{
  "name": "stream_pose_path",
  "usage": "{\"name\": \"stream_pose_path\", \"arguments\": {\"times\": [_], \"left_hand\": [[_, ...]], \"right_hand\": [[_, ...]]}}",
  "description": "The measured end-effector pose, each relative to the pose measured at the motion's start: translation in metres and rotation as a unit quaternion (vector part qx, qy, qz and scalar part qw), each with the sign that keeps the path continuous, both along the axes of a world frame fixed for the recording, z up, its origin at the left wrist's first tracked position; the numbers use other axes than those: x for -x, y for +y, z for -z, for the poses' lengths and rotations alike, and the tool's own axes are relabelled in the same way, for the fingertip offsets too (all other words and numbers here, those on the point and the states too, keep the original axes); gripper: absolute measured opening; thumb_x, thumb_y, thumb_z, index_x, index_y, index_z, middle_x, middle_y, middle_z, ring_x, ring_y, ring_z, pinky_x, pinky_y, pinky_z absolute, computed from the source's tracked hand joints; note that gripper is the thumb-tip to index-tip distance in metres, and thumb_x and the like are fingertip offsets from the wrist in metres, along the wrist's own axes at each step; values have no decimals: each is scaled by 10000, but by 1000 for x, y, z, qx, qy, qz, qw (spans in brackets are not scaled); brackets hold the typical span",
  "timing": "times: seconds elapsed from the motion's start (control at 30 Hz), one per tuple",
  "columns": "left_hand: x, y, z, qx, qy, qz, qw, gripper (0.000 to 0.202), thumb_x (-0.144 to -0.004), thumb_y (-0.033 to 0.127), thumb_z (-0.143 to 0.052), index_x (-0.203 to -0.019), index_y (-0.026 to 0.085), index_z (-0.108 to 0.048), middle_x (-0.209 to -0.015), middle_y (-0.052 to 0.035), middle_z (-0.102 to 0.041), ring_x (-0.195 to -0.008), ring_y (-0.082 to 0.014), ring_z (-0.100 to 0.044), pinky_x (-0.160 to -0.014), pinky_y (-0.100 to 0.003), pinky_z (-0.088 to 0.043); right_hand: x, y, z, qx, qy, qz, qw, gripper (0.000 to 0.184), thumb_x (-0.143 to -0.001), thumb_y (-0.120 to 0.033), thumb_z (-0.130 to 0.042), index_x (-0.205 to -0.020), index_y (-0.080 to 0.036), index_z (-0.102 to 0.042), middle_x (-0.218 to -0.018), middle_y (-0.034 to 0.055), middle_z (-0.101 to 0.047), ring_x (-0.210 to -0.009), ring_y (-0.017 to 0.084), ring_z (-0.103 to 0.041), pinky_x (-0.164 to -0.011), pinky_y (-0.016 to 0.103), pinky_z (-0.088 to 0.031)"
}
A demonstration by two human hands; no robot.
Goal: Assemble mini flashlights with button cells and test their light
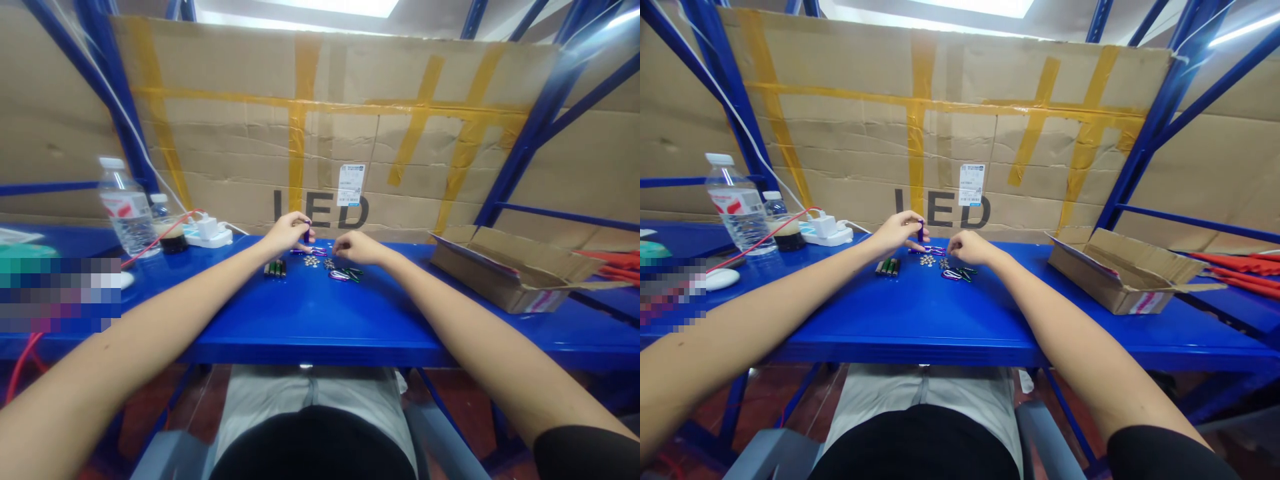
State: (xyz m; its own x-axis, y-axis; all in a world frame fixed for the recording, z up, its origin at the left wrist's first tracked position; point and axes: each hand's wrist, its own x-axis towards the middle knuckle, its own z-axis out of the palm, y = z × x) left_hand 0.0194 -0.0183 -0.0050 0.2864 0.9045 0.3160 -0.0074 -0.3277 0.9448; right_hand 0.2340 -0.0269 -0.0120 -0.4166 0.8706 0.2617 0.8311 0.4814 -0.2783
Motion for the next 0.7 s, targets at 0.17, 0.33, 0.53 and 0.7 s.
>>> {"name": "stream_pose_path", "arguments": {"times": [0.17, 0.33, 0.53, 0.7], "left_hand": [[-1, 5, 6, 2, 22, -1, 1000, 70, -947, 81, -503, -947, 138, -544, -787, -50, -642, -705, -165, -681, -667, -415, -622], [-1, 10, 9, -3, 34, 8, 999, 69, -944, 77, -519, -950, 142, -542, -779, -44, -640, -692, -151, -672, -647, -398, -620], [0, 13, 11, -20, 49, 2, 999, 125, -876, 40, -608, -954, 130, -569, -756, -38, -641, -682, -141, -659, -650, -375, -606], [2, 12, 12, -58, 79, 17, 995, 71, -829, 98, -679, -893, 103, -649, -754, -52, -661, -709, -137, -650, -689, -335, -591]], "right_hand": [[8, -1, 4, 0, -7, 3, 1000, 182, -809, -138, -654, -938, -143, -781, -848, 58, -755, -757, 160, -644, -688, 239, -448], [12, 5, 9, 3, -35, 5, 999, 159, -832, -185, -669, -928, -155, -792, -886, 66, -768, -822, 181, -660, -739, 253, -446], [6, 9, 8, -14, -87, 42, 995, 147, -770, -102, -643, -822, -132, -777, -814, 82, -754, -744, 187, -652, -681, 258, -445], [1, -1, -6, -54, 133, 40, 989, 99, -824, -117, -583, -779, -125, -671, -686, 60, -699, -585, 137, -605, -562, 236, -448]]}}
